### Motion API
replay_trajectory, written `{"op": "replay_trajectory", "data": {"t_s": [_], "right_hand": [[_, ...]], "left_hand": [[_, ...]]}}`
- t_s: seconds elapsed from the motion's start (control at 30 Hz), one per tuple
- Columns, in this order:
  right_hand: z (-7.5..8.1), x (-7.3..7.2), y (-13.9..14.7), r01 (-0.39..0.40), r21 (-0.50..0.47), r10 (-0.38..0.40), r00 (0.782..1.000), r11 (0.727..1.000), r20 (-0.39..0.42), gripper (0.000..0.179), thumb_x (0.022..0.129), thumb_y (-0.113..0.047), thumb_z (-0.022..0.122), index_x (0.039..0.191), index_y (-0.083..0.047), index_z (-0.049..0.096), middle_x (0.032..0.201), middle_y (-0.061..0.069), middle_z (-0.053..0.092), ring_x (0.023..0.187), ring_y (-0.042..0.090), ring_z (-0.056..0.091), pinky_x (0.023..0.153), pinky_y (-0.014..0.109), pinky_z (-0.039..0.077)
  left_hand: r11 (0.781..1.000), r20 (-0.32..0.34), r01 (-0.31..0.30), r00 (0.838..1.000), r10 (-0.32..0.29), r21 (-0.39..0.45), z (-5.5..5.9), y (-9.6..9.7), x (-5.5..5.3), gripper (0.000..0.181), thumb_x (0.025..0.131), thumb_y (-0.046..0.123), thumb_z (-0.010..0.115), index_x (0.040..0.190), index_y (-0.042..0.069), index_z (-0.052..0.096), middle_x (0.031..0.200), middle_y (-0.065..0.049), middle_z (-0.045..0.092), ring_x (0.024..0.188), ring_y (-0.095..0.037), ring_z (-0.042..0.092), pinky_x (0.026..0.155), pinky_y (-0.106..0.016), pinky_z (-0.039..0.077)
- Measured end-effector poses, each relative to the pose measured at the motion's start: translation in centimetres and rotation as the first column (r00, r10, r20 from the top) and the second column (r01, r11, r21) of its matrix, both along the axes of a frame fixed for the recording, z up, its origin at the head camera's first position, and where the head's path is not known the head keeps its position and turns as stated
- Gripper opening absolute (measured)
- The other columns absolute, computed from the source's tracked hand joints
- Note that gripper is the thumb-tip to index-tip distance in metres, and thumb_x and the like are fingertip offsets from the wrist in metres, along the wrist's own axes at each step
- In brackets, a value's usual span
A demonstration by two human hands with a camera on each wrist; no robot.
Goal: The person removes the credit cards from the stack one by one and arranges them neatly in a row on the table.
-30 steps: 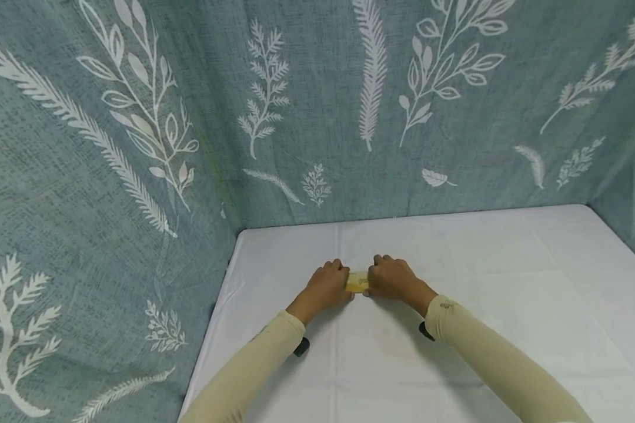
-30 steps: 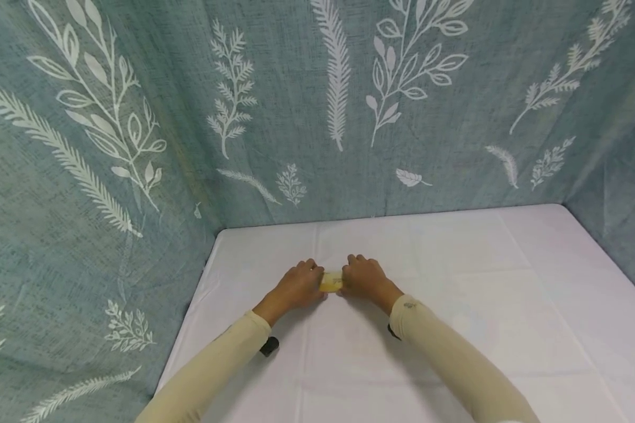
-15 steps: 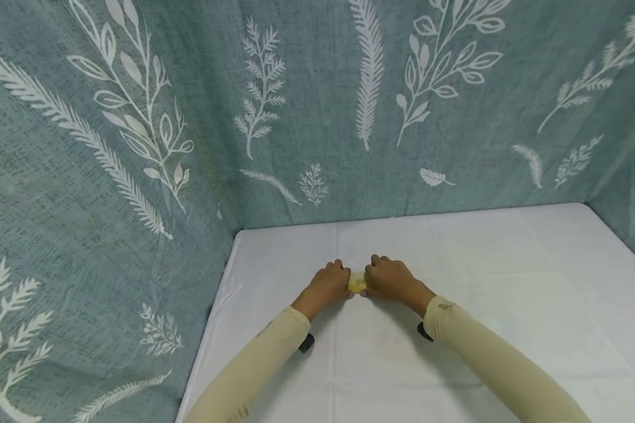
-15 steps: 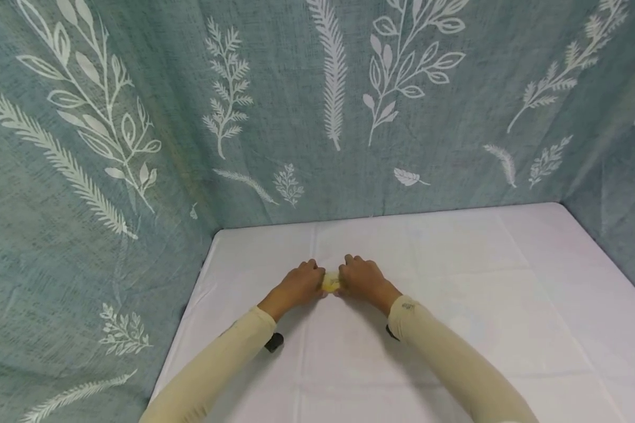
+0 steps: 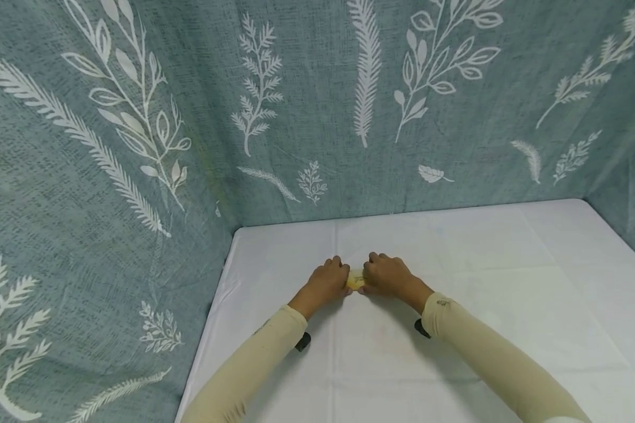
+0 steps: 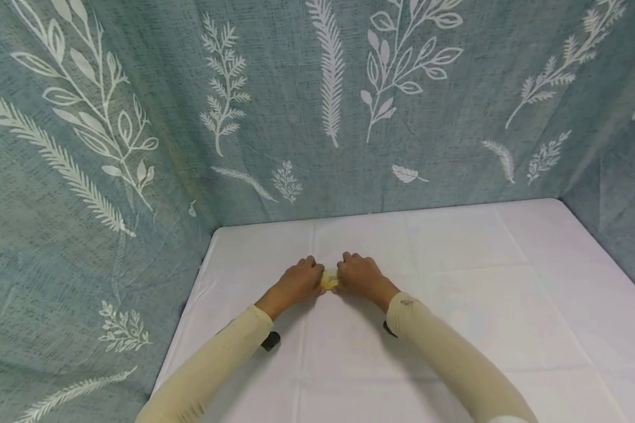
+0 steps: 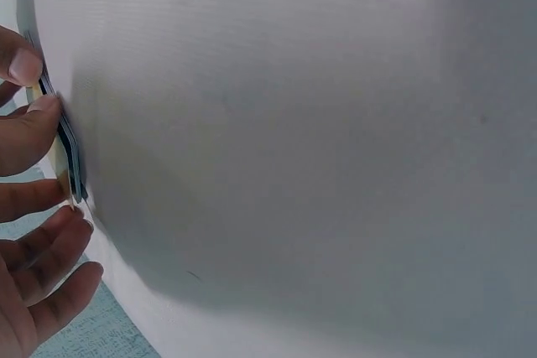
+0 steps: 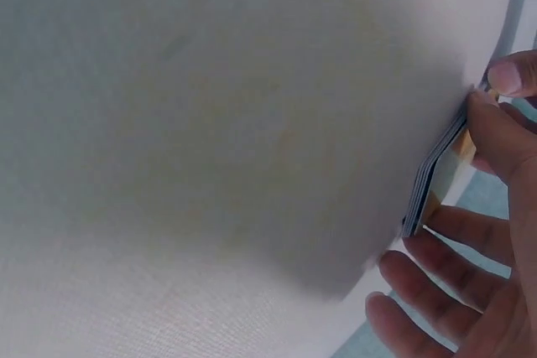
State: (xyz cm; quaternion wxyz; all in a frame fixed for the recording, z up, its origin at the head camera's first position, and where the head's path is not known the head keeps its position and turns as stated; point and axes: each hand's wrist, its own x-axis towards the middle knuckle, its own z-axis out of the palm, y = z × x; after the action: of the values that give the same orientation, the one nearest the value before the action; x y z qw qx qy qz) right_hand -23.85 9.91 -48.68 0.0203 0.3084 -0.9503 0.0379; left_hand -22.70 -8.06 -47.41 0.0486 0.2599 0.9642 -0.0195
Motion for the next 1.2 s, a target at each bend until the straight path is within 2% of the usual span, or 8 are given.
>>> {"op": "replay_trajectory", "data": {"t_s": [0.23,0.4,0.63,0.93,1.2], "right_hand": [[0.3,0.0,-0.1,0.007,0.009,-0.008,1.0,1.0,0.023,0.05,0.077,-0.056,0.069,0.089,-0.008,0.065,0.081,0.002,0.054,0.067,0.015,0.052,0.049,0.032,0.043],[0.7,0.2,0.1,-0.009,-0.009,0.009,1.0,1.0,0.001,0.049,0.077,-0.056,0.07,0.087,-0.009,0.064,0.079,0.002,0.054,0.066,0.016,0.053,0.048,0.033,0.043],[1.4,0.4,0.4,-0.04,-0.014,0.04,0.999,0.999,-0.032,0.045,0.077,-0.054,0.07,0.085,-0.01,0.064,0.077,0.0,0.053,0.063,0.014,0.052,0.046,0.031,0.041],[2.6,1.0,0.6,-0.042,0.01,0.041,0.999,0.999,0.026,0.045,0.079,-0.056,0.068,0.085,-0.012,0.062,0.074,-0.003,0.051,0.059,0.011,0.048,0.043,0.028,0.037],[3.4,1.4,1.0,-0.065,-0.04,0.068,0.995,0.997,0.073,0.049,0.074,-0.051,0.075,0.102,-0.012,0.063,0.079,-0.003,0.055,0.064,0.012,0.053,0.047,0.03,0.041]], "left_hand": [[1.0,-0.005,0.004,1.0,-0.004,-0.015,0.0,-0.2,0.1,0.051,0.087,0.038,0.066,0.122,0.002,0.056,0.107,-0.011,0.052,0.089,-0.02,0.053,0.07,-0.033,0.049],[1.0,-0.026,0.019,0.999,-0.019,-0.02,-0.1,-0.2,0.3,0.05,0.089,0.039,0.064,0.121,0.001,0.056,0.107,-0.012,0.052,0.088,-0.02,0.052,0.068,-0.032,0.048],[0.999,-0.082,0.038,0.996,-0.041,-0.032,0.4,-0.3,0.8,0.047,0.089,0.038,0.062,0.118,0.001,0.056,0.107,-0.013,0.052,0.087,-0.021,0.053,0.066,-0.033,0.049],[0.999,-0.038,0.031,0.999,-0.032,-0.013,1.6,0.0,2.1,0.049,0.091,0.035,0.062,0.124,0.0,0.053,0.114,-0.015,0.05,0.095,-0.023,0.053,0.071,-0.033,0.049],[1.0,-0.067,0.022,0.998,-0.023,-0.006,1.6,-0.4,2.8,0.046,0.092,0.035,0.06,0.123,0.002,0.053,0.112,-0.013,0.05,0.093,-0.021,0.051,0.068,-0.03,0.048]]}}
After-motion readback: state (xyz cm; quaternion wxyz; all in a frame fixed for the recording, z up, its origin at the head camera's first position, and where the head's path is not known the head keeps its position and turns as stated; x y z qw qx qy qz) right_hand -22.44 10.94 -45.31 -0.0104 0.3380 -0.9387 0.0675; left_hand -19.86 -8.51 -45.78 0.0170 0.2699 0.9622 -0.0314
